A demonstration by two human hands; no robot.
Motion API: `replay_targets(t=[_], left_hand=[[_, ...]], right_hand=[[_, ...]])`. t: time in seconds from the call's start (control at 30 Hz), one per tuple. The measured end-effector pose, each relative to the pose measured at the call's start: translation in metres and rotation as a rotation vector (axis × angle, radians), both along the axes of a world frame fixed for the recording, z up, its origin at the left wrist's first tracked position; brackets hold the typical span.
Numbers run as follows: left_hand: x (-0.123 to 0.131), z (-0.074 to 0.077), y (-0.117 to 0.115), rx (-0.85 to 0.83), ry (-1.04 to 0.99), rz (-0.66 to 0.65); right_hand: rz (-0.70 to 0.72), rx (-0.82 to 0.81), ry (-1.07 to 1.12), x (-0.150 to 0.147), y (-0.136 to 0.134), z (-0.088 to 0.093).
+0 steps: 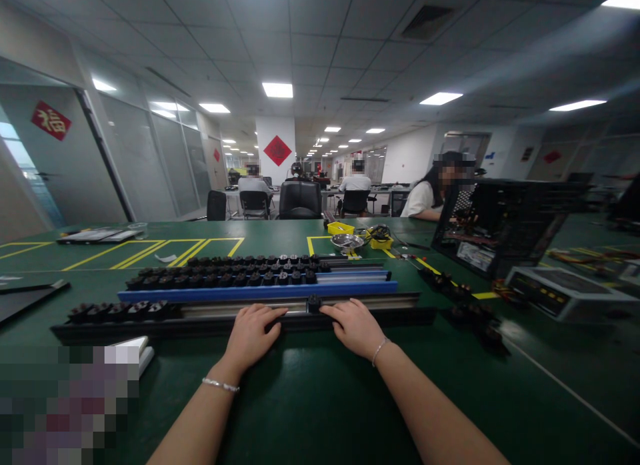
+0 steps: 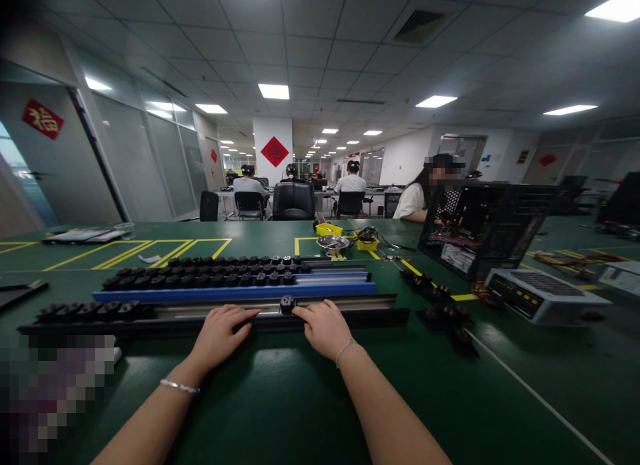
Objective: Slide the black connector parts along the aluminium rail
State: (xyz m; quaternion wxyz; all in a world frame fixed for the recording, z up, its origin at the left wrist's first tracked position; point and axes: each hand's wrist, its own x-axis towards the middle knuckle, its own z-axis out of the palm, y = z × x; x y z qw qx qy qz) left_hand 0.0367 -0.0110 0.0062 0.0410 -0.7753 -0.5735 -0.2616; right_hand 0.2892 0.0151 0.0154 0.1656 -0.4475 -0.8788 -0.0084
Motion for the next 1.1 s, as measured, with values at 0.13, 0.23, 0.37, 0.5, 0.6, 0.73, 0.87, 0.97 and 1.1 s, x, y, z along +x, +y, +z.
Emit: replay_targets(t=[0.13, 0.23, 0.37, 0.5, 0.6, 0.73, 0.87, 0.97, 1.1], left_hand=[[-0.0002, 0.0002, -0.0005, -0.007, 0.004, -0.011], [-0.0002, 0.0002, -0.0002, -0.007, 0.007, -0.010], [-0.0002, -0.0004, 0.0005, -0.006, 0.008, -0.010], [-0.0004, -0.0007, 0.0006, -0.010, 0.007, -0.005], [-0.0002, 0.0001, 0.0003, -0.010, 0.007, -0.004], [0.0001, 0.0010, 0.0000, -0.016, 0.008, -0.002], [-0.0002, 0.0003, 0.0004, -0.008, 0.007, -0.001], [-0.0005, -0.0002, 0.0006, -0.008, 0.002, 0.001], [-0.0005, 0.0003, 0.0006, -0.014, 0.004, -0.002]], right_hand=[[-0.001, 0.001, 0.009, 0.0002, 0.0005, -0.0014], [-0.010, 0.000, 0.002, -0.0005, 0.0004, -0.0014], [-0.021, -0.001, -0.008, -0.0012, -0.0003, 0.0004], [-0.020, -0.004, -0.021, -0.0012, -0.0010, 0.0018], [-0.020, 0.012, -0.018, -0.0011, -0.0008, 0.0013], [-0.010, 0.023, -0.020, -0.0010, 0.0004, 0.0000], [-0.011, 0.026, -0.016, -0.0004, 0.0010, 0.0001], [-0.009, 0.027, -0.013, -0.0002, 0.0010, 0.0009], [-0.004, 0.034, -0.028, -0.0003, 0.0013, 0.0012]])
